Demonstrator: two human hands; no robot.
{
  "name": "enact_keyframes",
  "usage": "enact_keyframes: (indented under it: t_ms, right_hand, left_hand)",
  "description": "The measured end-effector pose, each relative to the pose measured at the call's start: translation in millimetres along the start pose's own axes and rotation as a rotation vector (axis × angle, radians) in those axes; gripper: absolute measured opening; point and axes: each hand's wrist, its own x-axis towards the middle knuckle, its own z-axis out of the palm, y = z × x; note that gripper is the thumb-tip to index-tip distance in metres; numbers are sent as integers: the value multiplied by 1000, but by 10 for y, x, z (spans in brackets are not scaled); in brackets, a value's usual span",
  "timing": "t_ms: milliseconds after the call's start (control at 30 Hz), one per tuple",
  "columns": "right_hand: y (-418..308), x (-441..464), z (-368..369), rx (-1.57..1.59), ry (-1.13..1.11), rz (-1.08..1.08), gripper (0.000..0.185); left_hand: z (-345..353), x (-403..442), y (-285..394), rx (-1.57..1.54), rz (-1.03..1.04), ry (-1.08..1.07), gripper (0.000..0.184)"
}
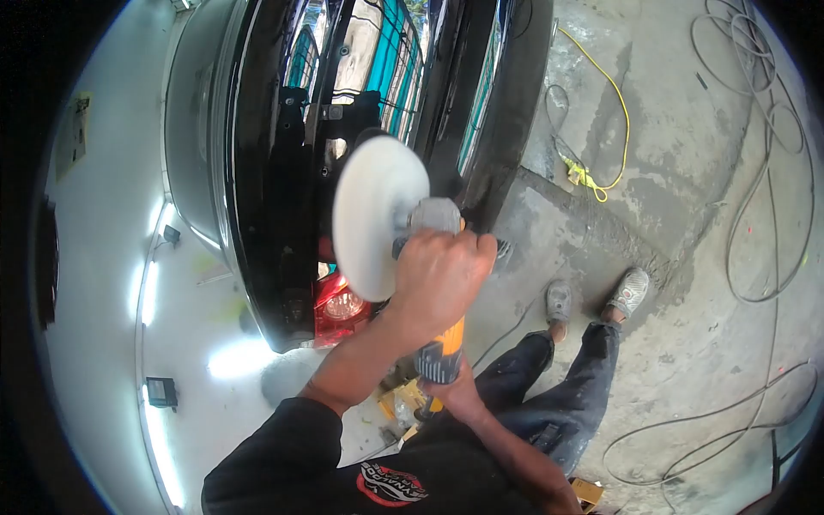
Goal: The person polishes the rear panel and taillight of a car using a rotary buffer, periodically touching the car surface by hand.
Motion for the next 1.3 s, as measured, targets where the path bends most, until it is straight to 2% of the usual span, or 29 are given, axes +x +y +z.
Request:
enact_keyframes:
  t_ms: [200,333,433,533,567,600,733,833,967,1100,1133,1233,1300]
  right_hand:
    - [17,-89,-23,-12,13,38,61]
    - [-170,151,-74,-129,48,-9,58]
    - [-335,421,-78,-112,9,-160,49]
    - [-503,550,-56,-80,4,-93,47]
    - [-488,564,-24,-104,63,-165,41]
    - [-459,554,-27,-90,33,-150,39]
    - [-202,435,120,-34,40,-149,36]
    - [206,411,134,-33,22,-213,33]
    - [690,314,247,-47,90,-206,37]
    - [1245,330,170,-144,161,-275,55]
    - [1305,299,166,-157,153,-238,64]
    - [1449,190,260,-96,143,-271,54]
    - [1536,99,284,-109,155,-254,58]
  left_hand:
    - [61,-84,25,-6,-19,-14,7]
    - [-40,151,-83,-44,1,156,6]
    - [-146,377,-177,-61,38,218,3]
    - [-151,489,-240,-82,58,284,1]
    - [-107,492,-242,-88,47,325,2]
    - [-77,464,-258,-90,41,368,2]
    - [54,149,-265,-72,38,368,9]
    - [161,-171,-271,-101,88,319,7]
    - [315,-697,-309,-115,133,401,2]
    - [435,-1157,-352,-112,181,370,2]
    - [448,-1243,-359,-127,190,368,3]
    - [439,-1498,-348,-150,191,327,3]
    - [437,-1639,-317,-154,175,278,5]
